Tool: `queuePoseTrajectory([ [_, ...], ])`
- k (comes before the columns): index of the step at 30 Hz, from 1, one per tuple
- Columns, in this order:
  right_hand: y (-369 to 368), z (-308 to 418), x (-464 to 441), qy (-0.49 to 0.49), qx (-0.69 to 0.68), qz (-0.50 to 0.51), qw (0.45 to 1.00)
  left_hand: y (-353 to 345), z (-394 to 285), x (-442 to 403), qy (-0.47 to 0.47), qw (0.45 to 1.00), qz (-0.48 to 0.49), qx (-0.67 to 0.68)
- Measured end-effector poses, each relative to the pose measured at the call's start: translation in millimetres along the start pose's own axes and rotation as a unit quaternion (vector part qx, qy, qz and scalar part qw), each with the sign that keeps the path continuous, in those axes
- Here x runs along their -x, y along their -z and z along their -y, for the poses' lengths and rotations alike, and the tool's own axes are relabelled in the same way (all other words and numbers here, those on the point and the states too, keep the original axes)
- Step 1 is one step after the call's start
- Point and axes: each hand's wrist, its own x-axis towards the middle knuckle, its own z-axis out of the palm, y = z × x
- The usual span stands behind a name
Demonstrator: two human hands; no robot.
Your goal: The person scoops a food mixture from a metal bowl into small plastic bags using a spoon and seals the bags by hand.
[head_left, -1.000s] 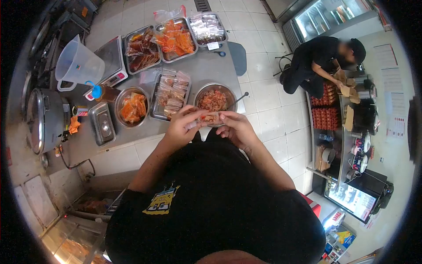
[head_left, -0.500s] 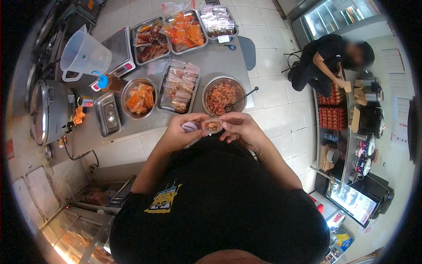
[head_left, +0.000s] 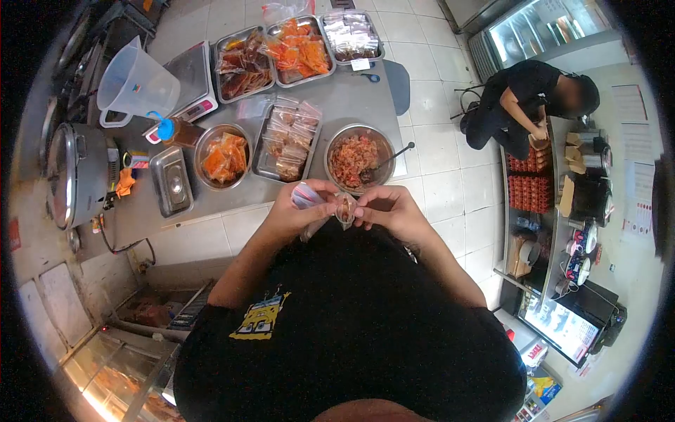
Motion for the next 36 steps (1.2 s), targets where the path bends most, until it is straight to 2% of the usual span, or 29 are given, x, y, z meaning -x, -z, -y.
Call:
queuePoseTrajectory([
  [5, 1.3, 14.6, 2.3, 0.021, 0.004, -0.016, 1.0, -10.6, -2.3, -19.4, -0.007, 0.999, -0.037, 0.028],
  [8, 3.2, 14.9, 3.5, 0.049, -0.01, -0.042, 0.998, -19.5, -2.9, -30.7, -0.055, 0.997, -0.041, 0.036],
  [10, 5.1, 8.9, -0.8, 0.074, -0.022, -0.059, 0.995, -28.8, -4.5, -35.3, -0.161, 0.97, -0.113, -0.142],
  [11, 3.6, 4.7, -4.4, 0.087, 0.029, -0.134, 0.987, -32.0, -0.1, -40.4, -0.163, 0.97, -0.111, -0.142],
  [12, 3.0, -0.6, -7.4, 0.098, 0.08, -0.208, 0.97, -34.2, 8.8, -46.8, -0.191, 0.95, -0.146, -0.197],
  [13, 5.6, -8.0, -13.4, 0.098, 0.08, -0.209, 0.97, -37.1, 14.8, -52.6, -0.219, 0.925, -0.18, -0.252],
  [14, 10.6, -15.8, -23.0, 0.147, 0.174, -0.267, 0.936, -40.5, 16.4, -58.1, -0.22, 0.925, -0.179, -0.252],
  [15, 15.7, -20.3, -30.5, 0.195, 0.265, -0.322, 0.888, -43.6, 16.3, -63.9, -0.231, 0.9, -0.197, -0.312],
  [16, 20.2, -22.3, -35.4, 0.197, 0.264, -0.322, 0.888, -45.4, 17.6, -69.2, -0.24, 0.871, -0.214, -0.371],
  [18, 26.3, -20.7, -43.6, 0.174, 0.345, -0.336, 0.859, -41.6, 29.7, -80.6, -0.208, 0.887, -0.219, -0.349],
  [20, 28.1, -13.2, -44.8, 0.166, 0.358, -0.326, 0.859, -39.6, 28.9, -87.0, -0.118, 0.892, -0.212, -0.381],
  [22, 27.4, -2.6, -41.6, 0.153, 0.371, -0.316, 0.86, -35.7, 22.0, -84.6, -0.128, 0.894, -0.181, -0.39],
  [24, 30.5, 9.0, -38.9, -0.05, 0.244, -0.215, 0.944, -29.4, 16.2, -80.4, -0.138, 0.894, -0.149, -0.399],
  [25, 39.2, -0.3, -43.9, -0.051, 0.243, -0.215, 0.945, -25.0, 13.9, -78.1, -0.108, 0.911, -0.135, -0.374],
  [27, 57.2, -29.1, -57.0, 0.15, 0.106, -0.119, 0.976, -23.1, -0.3, -71.9, -0.078, 0.926, -0.123, -0.349],
  [28, 50.3, -21.7, -54.2, 0.151, 0.107, -0.117, 0.976, -26.7, -19.3, -66.4, -0.04, 0.943, -0.126, -0.304],
  [29, 40.1, -11.9, -50.3, 0.213, 0.107, -0.091, 0.967, -28.9, -33.3, -62.4, -0.003, 0.958, -0.13, -0.257],
  [32, 25.3, -8.6, -53.1, 0.332, 0.167, -0.052, 0.927, -28.2, -47.9, -54.2, 0.007, 0.973, -0.119, -0.196],
  [33, 23.6, -10.9, -52.1, 0.296, 0.161, -0.036, 0.941, -27.0, -54.2, -50.2, 0.002, 0.973, -0.125, -0.194],
  [34, 21.0, -11.2, -50.9, 0.26, 0.156, -0.02, 0.953, -25.1, -60.8, -45.6, -0.027, 0.96, -0.125, -0.249],
  [35, 18.3, -8.8, -49.0, 0.244, 0.161, -0.017, 0.956, -22.7, -65.0, -41.3, -0.055, 0.943, -0.127, -0.303],
  [36, 14.2, -1.4, -47.1, 0.247, 0.166, -0.009, 0.955, -19.4, -66.8, -36.7, -0.06, 0.942, -0.134, -0.301],
])
